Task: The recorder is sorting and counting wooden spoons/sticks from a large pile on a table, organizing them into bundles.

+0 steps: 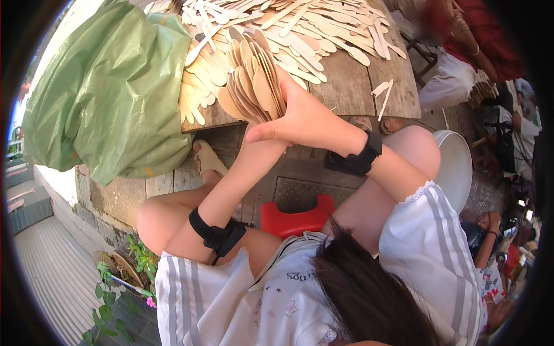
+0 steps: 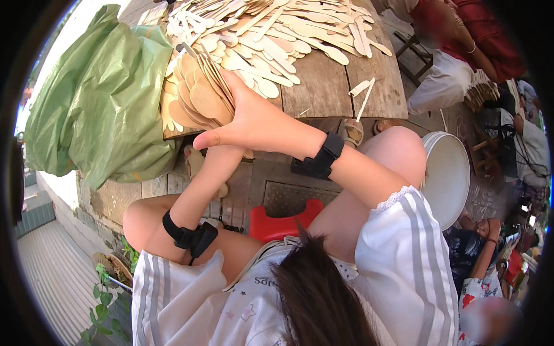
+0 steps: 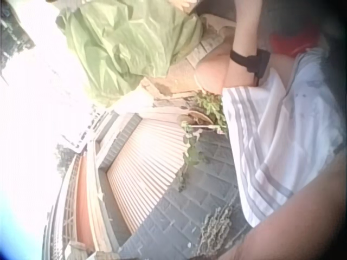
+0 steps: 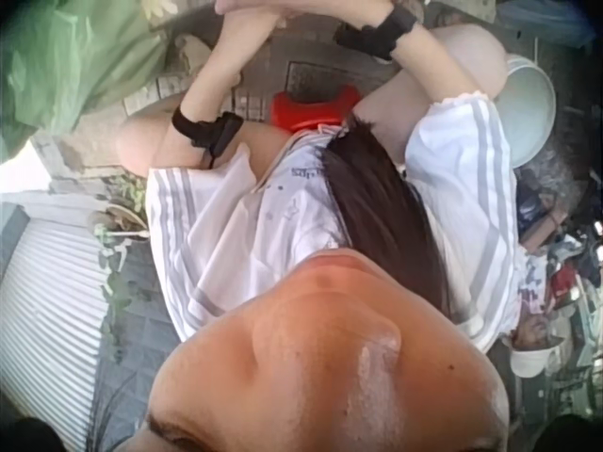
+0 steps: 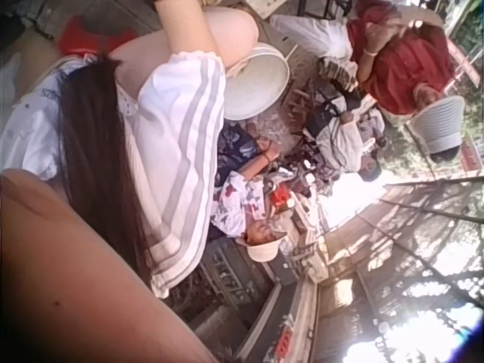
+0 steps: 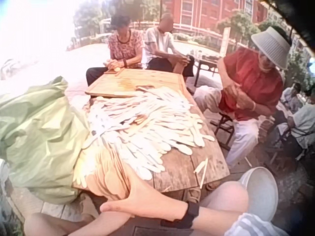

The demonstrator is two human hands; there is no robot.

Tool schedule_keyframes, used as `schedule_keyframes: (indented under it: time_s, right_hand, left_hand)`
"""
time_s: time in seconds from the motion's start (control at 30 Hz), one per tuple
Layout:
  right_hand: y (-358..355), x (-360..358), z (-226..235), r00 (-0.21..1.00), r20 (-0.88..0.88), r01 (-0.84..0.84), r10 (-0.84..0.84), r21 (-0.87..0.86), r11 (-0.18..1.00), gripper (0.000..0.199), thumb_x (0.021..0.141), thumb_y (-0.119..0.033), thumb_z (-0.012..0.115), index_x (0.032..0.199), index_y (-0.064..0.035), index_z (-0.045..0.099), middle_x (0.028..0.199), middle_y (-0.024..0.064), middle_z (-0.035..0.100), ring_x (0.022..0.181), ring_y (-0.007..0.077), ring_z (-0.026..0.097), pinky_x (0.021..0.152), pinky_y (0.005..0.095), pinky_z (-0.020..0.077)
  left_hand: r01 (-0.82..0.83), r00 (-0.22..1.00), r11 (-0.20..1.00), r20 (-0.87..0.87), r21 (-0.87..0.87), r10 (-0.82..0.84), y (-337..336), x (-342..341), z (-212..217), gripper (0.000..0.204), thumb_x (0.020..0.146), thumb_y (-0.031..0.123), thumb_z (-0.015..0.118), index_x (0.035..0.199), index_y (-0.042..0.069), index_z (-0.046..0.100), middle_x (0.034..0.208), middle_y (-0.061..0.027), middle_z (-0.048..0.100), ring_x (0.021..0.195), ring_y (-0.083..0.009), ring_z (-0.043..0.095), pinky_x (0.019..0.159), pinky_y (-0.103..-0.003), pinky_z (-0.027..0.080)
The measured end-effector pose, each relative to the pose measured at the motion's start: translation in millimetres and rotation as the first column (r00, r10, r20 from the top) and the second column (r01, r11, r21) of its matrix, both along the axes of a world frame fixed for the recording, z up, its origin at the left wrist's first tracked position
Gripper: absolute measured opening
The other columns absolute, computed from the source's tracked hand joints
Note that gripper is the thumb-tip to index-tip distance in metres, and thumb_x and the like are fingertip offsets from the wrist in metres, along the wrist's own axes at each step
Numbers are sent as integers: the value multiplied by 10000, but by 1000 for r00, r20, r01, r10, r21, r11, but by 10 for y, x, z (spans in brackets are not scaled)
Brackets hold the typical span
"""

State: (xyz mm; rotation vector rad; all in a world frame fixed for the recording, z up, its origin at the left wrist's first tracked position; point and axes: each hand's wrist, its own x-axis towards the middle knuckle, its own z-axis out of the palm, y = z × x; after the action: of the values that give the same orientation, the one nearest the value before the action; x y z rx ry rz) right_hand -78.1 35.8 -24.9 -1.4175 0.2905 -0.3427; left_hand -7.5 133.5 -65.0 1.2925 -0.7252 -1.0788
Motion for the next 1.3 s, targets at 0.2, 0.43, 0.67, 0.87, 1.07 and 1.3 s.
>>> schedule_keyframes:
  time_s: [0.2, 0.43, 0.67, 0.87, 1.07, 1.3]
  right_hand:
    - [94, 35, -17, 999, 12, 42, -40, -163, 986, 611, 712, -170, 794, 1206, 12, 485, 1122, 76, 589, 1033, 130, 543, 928, 292, 435]
    - [8, 56, 81, 1000, -8, 27, -28, -116, 993, 581, 718, -245, 792, 1154, 5, 499, 1087, 107, 619, 999, 193, 593, 878, 316, 465]
    - [-1267, -347, 11, 933, -244, 47, -264, -647, 761, 441, 839, -252, 644, 1216, -40, 561, 1157, 67, 598, 981, 149, 568, 843, 283, 458]
    - [-1848, -768, -758, 714, -150, 64, -684, -959, 276, 299, 813, -188, 565, 1057, -30, 633, 1043, 142, 631, 943, 270, 604, 805, 348, 471]
    - [-1645, -751, -576, 692, -271, 48, -669, -908, 417, 196, 796, -183, 594, 926, -44, 640, 924, 119, 651, 861, 249, 622, 765, 338, 478]
    - [-1818, -841, -449, 706, -265, 157, -657, -846, 510, 231, 801, -167, 605, 995, -49, 647, 861, 83, 669, 788, 184, 630, 722, 288, 475]
  left_hand:
    - [-60, 998, 996, 15, -66, 61, 3, 15, -3, 112, 878, 102, 574, 935, 23, 520, 703, -34, 556, 643, -114, 573, 568, -247, 465]
    - [-143, 989, 979, 26, -142, 148, 25, 47, -15, 118, 874, 106, 580, 935, 27, 518, 696, -31, 546, 646, -113, 570, 577, -247, 465]
    - [-63, 865, 995, -502, -71, 19, 43, 117, 181, 139, 822, 91, 554, 885, 98, 430, 612, -2, 387, 558, -111, 397, 520, -273, 358]
    - [157, 796, 985, -581, -66, -166, 65, 160, 101, 139, 815, 72, 583, 894, 67, 469, 606, -11, 459, 555, -111, 462, 537, -281, 405]
    - [249, 838, 966, -484, -69, -251, 113, 137, 179, 130, 808, 78, 607, 878, 58, 498, 605, -13, 497, 558, -114, 503, 541, -268, 431]
    - [231, 853, 972, -471, -44, -224, 79, 142, 141, 139, 800, 83, 617, 888, 52, 513, 613, -14, 511, 565, -112, 515, 541, -273, 444]
